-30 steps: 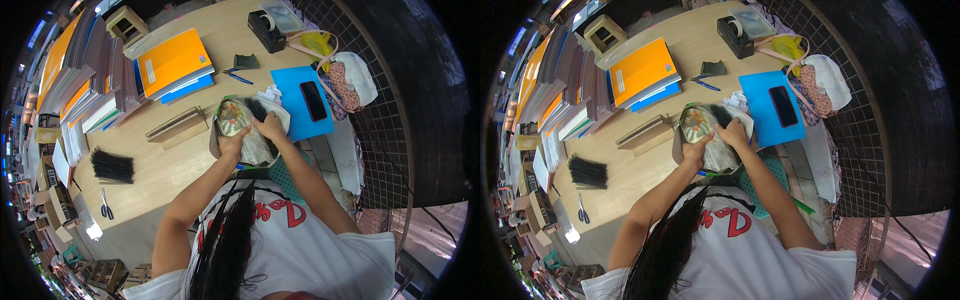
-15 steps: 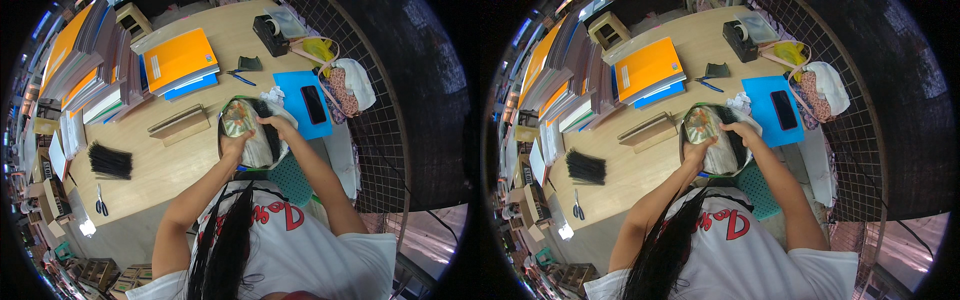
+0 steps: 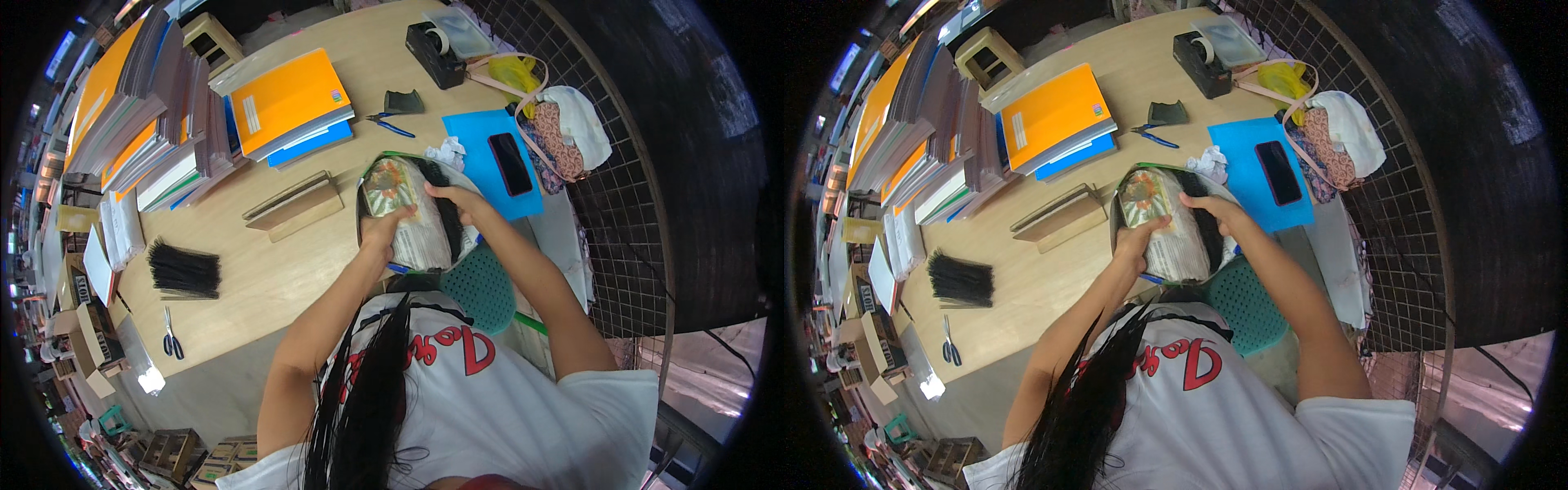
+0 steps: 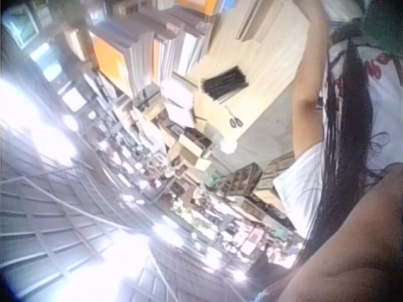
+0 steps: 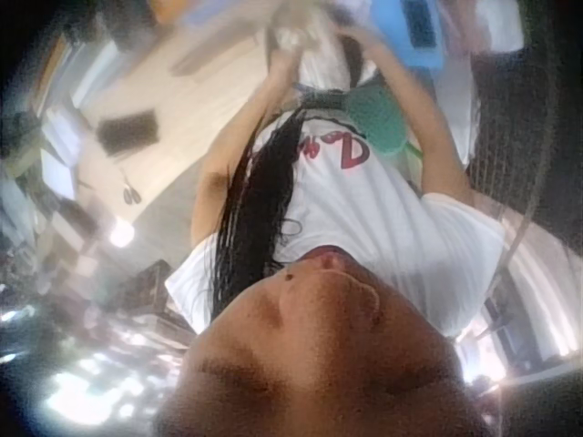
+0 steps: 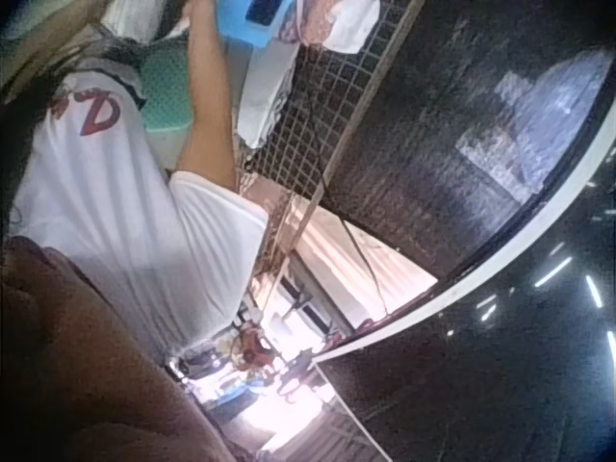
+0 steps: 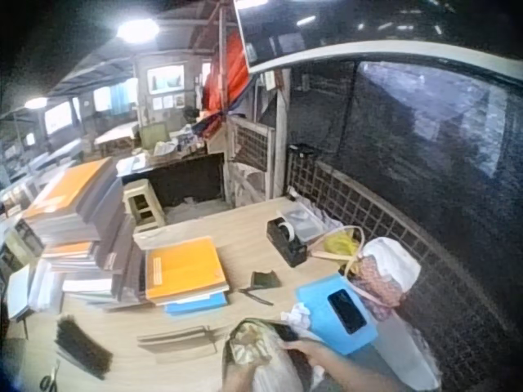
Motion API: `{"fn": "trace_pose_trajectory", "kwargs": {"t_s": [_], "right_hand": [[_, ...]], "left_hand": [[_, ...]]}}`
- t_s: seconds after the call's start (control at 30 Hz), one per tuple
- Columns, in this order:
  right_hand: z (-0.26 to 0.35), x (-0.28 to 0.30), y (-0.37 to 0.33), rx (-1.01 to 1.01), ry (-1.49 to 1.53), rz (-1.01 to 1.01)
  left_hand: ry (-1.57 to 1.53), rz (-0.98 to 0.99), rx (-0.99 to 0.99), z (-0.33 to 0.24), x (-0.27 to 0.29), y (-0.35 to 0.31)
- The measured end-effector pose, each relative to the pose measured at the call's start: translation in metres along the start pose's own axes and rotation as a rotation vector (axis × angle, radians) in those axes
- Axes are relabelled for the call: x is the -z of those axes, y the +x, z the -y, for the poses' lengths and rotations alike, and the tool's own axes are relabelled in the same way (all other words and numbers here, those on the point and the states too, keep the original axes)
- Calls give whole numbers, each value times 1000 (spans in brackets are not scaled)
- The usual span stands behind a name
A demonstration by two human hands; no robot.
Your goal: The person writes in a notebook, picks up a wrapped bundle, unwraps a cluster of black thin rods from paper, and places them into a plastic container.
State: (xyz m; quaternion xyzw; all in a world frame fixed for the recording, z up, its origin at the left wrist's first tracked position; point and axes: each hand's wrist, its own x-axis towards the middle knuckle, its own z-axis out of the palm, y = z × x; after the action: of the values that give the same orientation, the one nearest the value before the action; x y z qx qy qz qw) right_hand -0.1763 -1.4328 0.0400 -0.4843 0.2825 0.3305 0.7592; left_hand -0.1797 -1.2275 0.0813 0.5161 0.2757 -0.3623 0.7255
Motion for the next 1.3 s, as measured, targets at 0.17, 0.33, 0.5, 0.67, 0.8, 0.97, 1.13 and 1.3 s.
{"fn": "trace_pose_trajectory", "kwargs": {"t_s": [0.17, 0.33, 0.5, 0.67, 0.8, 0.97, 1.13, 1.3], "right_hand": [[2, -8, 9, -74, -343, -255], [-20, 11, 22, -25, -162, -160], [-4, -32, -20, 58, -156, -414], [-5, -72, -55, 661, -912, -807], [7, -58, -73, 780, -138, -441], [37, 8, -140, 705, 437, -153], [32, 41, -163, 662, 553, -15], [9, 56, -145, 648, 653, 175]], "left_hand": [[-121, 163, 63, 17, 24, 23], [-81, 159, -39, 9, 16, -1], [83, 26, -428, 21, 10, 18], [48, 24, -472, 16, 6, 41], [91, -71, -464, 7, 6, 39], [66, 102, -300, -23, 11, 19], [39, 277, -155, -37, 18, 22], [-222, 548, -51, -37, 21, 21]]}}
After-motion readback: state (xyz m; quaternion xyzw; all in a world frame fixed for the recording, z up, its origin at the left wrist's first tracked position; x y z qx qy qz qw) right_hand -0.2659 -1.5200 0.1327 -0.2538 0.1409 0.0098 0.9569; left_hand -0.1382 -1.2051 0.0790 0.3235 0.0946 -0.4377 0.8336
